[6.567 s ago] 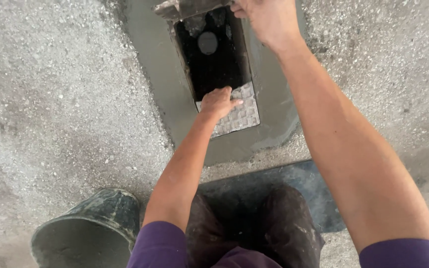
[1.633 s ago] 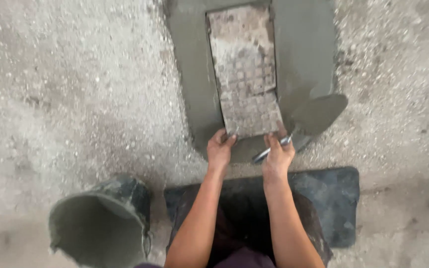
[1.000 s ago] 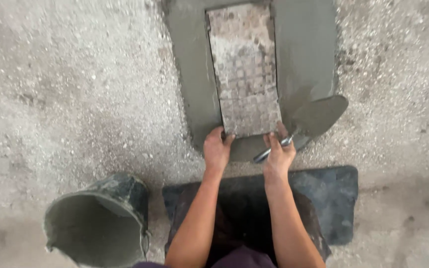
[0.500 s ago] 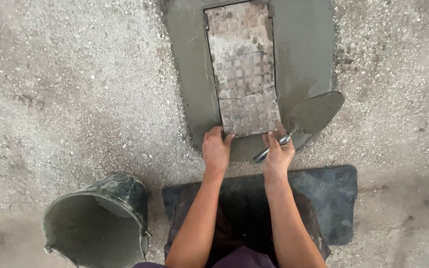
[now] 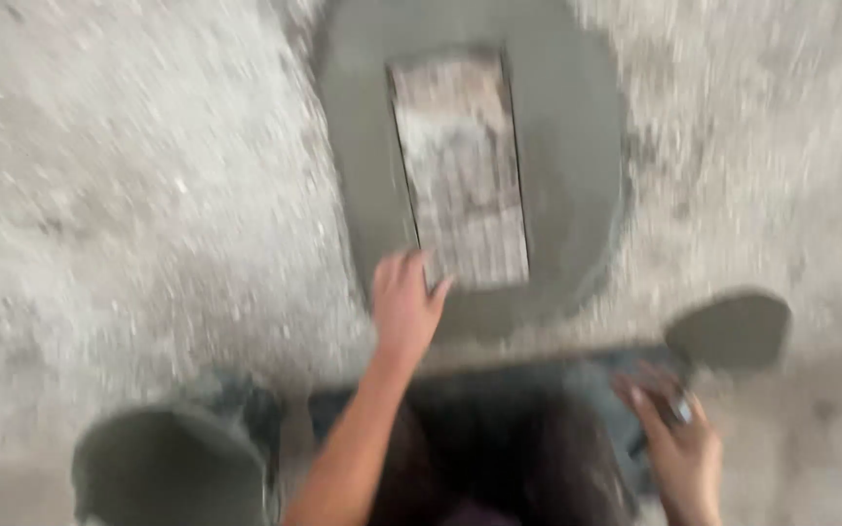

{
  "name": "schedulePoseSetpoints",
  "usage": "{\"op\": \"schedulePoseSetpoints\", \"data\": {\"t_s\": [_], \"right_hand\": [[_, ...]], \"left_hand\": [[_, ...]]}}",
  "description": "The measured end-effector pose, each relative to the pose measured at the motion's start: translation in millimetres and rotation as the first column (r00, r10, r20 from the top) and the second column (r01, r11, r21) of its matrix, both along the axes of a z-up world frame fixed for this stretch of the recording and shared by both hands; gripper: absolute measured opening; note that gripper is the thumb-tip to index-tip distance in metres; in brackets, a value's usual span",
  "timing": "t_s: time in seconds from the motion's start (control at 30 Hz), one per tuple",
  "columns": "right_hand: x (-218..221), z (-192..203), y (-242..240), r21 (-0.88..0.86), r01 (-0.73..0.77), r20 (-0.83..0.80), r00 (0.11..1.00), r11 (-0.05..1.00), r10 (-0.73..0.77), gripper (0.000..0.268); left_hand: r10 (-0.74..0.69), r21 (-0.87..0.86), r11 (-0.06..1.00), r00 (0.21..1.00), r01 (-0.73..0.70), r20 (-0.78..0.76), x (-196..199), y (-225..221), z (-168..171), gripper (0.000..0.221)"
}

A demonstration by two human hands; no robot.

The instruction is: Placing a stone tile into a cement bed and smoothing the edges with a trowel.

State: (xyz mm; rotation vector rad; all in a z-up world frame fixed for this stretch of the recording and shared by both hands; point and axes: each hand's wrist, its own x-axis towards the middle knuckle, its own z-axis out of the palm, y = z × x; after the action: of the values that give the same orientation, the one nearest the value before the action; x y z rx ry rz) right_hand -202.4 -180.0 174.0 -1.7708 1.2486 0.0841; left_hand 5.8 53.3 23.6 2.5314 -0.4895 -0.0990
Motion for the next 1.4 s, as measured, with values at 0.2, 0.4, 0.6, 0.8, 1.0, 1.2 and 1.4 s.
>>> {"op": "schedulePoseSetpoints", "data": {"t_s": [0.2, 0.4, 0.6, 0.8, 1.0, 1.2, 1.4], "right_hand": [[-24.1, -21.6, 37.7, 0.358, 0.305, 0.031, 0.941, 0.882, -0.338, 0.027], [-61.0, -43.5, 60.1, 0.502, 0.307, -0.006, 0.936, 0.809, -0.352, 0.036], [-67.2, -55.5, 58.8, 0.522, 0.294, -0.108, 0.954, 0.801, -0.280, 0.039], [-59.7, -47.2, 55.1, 0.519, 0.295, -0.186, 0.955, 0.803, -0.231, 0.040], [-65.4, -53.4, 37.1, 0.445, 0.072, -0.186, 0.983, 0.893, 0.013, 0.034], [-58.0, -54.3, 29.6, 0.498, 0.024, -0.059, 0.998, 0.867, 0.006, 0.042], [-53.7, -42.6, 29.2, 0.477, 0.055, -0.102, 0.995, 0.877, -0.007, 0.048]], "left_hand": [[-0.491, 0.147, 0.854, 0.866, 0.499, -0.091, -1.7, -55.7, -61.2, 0.056], [-0.653, 0.277, 0.685, 0.736, 0.674, -0.177, -2.4, -64.1, -73.1, 0.056], [-0.651, 0.304, 0.726, 0.759, 0.617, 0.017, -8.5, -58.6, -91.0, 0.049], [-0.563, 0.274, 0.800, 0.825, 0.534, 0.035, -12.0, -60.6, -83.7, 0.055], [-0.568, 0.287, 0.787, 0.823, 0.545, -0.005, -3.8, -61.8, -91.2, 0.053], [-0.603, 0.329, 0.770, 0.792, 0.547, 0.095, 0.2, -55.8, -88.9, 0.059], [-0.605, 0.362, 0.729, 0.794, 0.581, -0.058, -11.5, -52.9, -86.7, 0.063]]}}
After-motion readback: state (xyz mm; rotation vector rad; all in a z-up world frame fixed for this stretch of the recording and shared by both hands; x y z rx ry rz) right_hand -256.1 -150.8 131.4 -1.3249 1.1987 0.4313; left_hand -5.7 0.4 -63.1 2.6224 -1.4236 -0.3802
